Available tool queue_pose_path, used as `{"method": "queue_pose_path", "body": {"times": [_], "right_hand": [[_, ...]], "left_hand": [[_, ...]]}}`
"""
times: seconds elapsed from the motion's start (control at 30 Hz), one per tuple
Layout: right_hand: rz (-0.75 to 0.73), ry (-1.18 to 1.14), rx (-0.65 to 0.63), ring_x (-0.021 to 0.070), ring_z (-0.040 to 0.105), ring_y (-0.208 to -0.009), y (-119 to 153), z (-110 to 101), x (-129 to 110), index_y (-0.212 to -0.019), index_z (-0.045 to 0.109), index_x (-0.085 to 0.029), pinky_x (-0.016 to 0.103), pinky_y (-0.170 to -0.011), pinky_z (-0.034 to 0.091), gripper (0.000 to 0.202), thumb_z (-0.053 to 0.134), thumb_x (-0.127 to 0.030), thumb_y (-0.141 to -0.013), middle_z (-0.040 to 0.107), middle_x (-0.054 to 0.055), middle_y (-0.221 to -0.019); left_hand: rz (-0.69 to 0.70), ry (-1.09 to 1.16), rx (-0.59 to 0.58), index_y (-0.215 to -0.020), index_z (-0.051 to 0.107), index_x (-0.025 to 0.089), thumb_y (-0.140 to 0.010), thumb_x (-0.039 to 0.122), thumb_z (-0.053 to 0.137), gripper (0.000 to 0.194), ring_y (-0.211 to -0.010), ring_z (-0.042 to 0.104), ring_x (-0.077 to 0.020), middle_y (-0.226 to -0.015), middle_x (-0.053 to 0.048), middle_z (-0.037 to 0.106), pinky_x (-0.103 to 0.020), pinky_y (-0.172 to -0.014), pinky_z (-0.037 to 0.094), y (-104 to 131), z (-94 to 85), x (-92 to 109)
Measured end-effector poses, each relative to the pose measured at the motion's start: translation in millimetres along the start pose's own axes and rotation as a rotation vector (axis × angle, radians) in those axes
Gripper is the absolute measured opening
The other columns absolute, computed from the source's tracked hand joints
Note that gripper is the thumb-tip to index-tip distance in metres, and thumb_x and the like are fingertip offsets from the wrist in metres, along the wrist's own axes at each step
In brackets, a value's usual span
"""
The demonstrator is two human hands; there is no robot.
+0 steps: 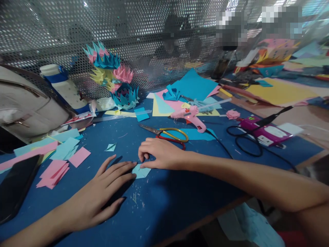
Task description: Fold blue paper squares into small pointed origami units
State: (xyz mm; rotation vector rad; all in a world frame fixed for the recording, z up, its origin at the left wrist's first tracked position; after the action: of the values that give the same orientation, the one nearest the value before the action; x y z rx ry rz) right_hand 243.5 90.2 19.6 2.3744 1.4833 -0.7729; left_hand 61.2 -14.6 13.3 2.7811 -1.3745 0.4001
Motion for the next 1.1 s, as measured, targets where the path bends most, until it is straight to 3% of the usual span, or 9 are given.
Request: {"method": "queue_pose_path", "body": {"times": [0.33, 0.47, 0.6, 0.7, 0.83, 0.9, 1.1], "right_hand": [[-0.059, -0.036, 0.018, 0.0170, 0.052, -0.091, 1.4, 4.6, 2.1, -0.094, 0.066, -0.017, 0.029, -0.077, 0.038, 0.013, 0.067, -0.030, -0.093, 0.062, 0.002, -0.091], [-0.080, -0.027, 0.026, 0.0176, 0.052, -0.092, 2.3, 7.2, 0.4, -0.098, 0.066, -0.018, 0.030, -0.079, 0.039, 0.017, 0.066, -0.034, -0.094, 0.063, 0.003, -0.095], [-0.209, 0.021, 0.073, 0.0171, 0.053, -0.092, 3.6, 8.0, -5.5, -0.100, 0.067, -0.017, 0.030, -0.081, 0.041, 0.017, 0.057, -0.030, -0.100, 0.066, 0.005, -0.096], [-0.346, 0.130, 0.156, 0.0166, 0.054, -0.090, 6.2, 5.6, -12.1, -0.098, 0.069, -0.017, 0.030, -0.080, 0.041, 0.021, 0.051, -0.025, -0.102, 0.068, 0.006, -0.095], [-0.431, 0.193, 0.184, 0.0160, 0.052, -0.083, 6.8, 5.0, -13.9, -0.096, 0.071, -0.020, 0.029, -0.073, 0.038, 0.021, 0.051, -0.024, -0.102, 0.067, 0.005, -0.089], [-0.471, 0.166, 0.153, 0.0154, 0.053, -0.081, 5.3, 6.9, -12.1, -0.096, 0.072, -0.020, 0.029, -0.072, 0.038, 0.020, 0.053, -0.024, -0.101, 0.067, 0.004, -0.087], [-0.468, -0.036, 0.100, 0.0142, 0.057, -0.083, 1.7, 6.2, -4.5, -0.096, 0.073, -0.018, 0.028, -0.077, 0.043, 0.014, 0.060, -0.024, -0.098, 0.071, 0.003, -0.087]], "left_hand": [[0.095, -0.019, 0.027, -0.144, 0.046, 0.017, -0.097, 0.014, 0.046, 0.047, -0.140, 0.044, -0.0250, -0.147, -0.010, 0.053, -0.060, -0.124, 0.016, 1.3, -0.7, 1.9], [0.206, -0.020, -0.021, -0.146, 0.044, 0.016, -0.094, 0.010, 0.044, 0.052, -0.142, 0.042, -0.0254, -0.154, -0.008, 0.046, -0.056, -0.123, 0.022, 1.7, -2.3, 4.5], [0.288, -0.013, -0.084, -0.147, 0.042, 0.015, -0.091, 0.011, 0.044, 0.056, -0.146, 0.037, -0.0247, -0.158, -0.009, 0.040, -0.053, -0.123, 0.026, 2.3, -3.4, 6.6], [0.317, -0.036, -0.053, -0.146, 0.044, 0.013, -0.095, 0.013, 0.041, 0.051, -0.146, 0.038, -0.0238, -0.156, -0.011, 0.042, -0.050, -0.123, 0.027, 2.9, -3.8, 7.8], [0.264, -0.030, 0.126, -0.139, 0.051, 0.012, -0.100, 0.014, 0.038, 0.042, -0.131, 0.054, -0.0232, -0.137, -0.013, 0.061, -0.046, -0.118, 0.037, 4.7, -6.3, 5.7], [0.213, -0.025, 0.191, -0.136, 0.053, 0.013, -0.099, 0.011, 0.037, 0.041, -0.125, 0.058, -0.0227, -0.132, -0.013, 0.064, -0.046, -0.114, 0.041, 5.5, -6.4, 3.3], [0.176, -0.078, 0.093, -0.144, 0.046, 0.011, -0.097, 0.011, 0.041, 0.047, -0.137, 0.047, -0.0238, -0.144, -0.012, 0.056, -0.050, -0.119, 0.033, 1.9, 0.8, 2.8]]}}
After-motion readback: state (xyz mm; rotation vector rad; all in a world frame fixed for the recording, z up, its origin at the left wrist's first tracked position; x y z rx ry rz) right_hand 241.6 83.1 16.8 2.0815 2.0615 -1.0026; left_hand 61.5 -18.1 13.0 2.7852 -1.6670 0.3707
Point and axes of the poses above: each hand's wrist, its own y-axis away from the middle knuckle, its own z-axis out of the palm, x = y × z, the point moved 4 cm from there along -y, towards the middle knuckle
